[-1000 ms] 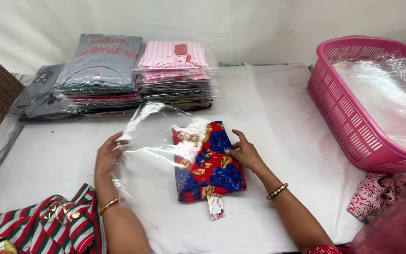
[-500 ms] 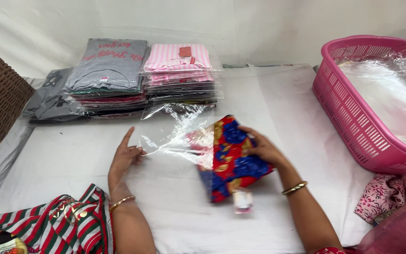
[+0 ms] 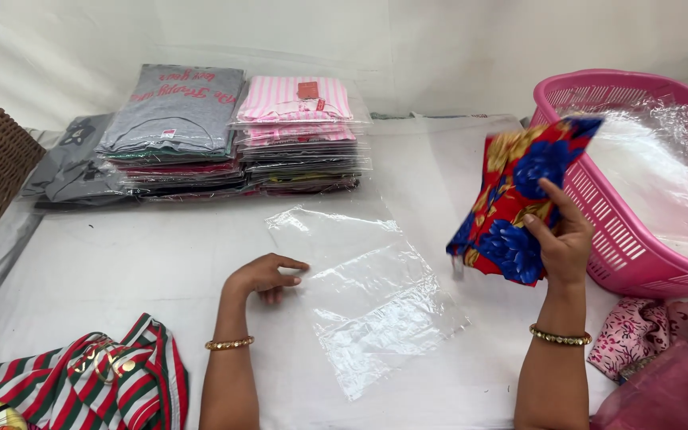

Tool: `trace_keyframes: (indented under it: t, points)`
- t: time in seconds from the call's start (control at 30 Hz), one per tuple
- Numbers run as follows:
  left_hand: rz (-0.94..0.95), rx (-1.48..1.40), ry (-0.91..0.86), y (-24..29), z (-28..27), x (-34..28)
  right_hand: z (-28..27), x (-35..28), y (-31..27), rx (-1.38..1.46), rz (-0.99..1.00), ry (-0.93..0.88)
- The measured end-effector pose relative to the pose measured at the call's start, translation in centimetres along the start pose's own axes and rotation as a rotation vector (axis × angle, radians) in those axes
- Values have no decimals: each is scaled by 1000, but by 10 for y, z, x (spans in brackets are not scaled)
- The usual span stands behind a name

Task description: The person folds a floral-patterned cloth and places it into a clear plastic bag, then stacks it with other packaged clothes. They then fold a red, white, and green striped shirt and a yellow and black striped shirt, stacking them on the table.

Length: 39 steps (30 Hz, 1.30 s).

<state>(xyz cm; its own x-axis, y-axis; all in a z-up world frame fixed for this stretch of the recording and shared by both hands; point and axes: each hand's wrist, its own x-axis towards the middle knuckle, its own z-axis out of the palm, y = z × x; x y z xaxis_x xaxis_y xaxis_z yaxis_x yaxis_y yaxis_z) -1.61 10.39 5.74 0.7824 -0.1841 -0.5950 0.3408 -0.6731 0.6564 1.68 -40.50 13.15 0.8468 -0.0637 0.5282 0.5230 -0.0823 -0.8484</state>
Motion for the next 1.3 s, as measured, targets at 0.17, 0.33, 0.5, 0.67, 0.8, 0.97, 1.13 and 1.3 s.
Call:
trace_keyframes:
  t: [0.17, 0.33, 0.5, 0.67, 0.8, 0.97, 1.13, 1.3]
  points:
    - [311, -144, 248, 3, 10, 17, 19, -14, 9, 313, -175, 54]
    - [650, -734, 101, 19, 53, 52, 84, -14, 66, 429, 87, -139]
    - [302, -815, 57, 22, 64, 58, 131, -31, 108, -222, 509, -606]
    - [207, -610, 159, 43, 68, 44, 135, -32, 91, -325, 474, -543]
    - [322, -338, 426, 38, 88, 73, 142, -42, 81, -724, 166, -490]
    - [523, -473, 485, 73, 121, 45, 172, -63, 21, -646, 20, -544]
    - [796, -741, 335, 61, 132, 60, 186, -77, 6, -689, -85, -658]
    - [924, -626, 458, 46, 112, 64, 157, -55, 36, -632, 237, -543]
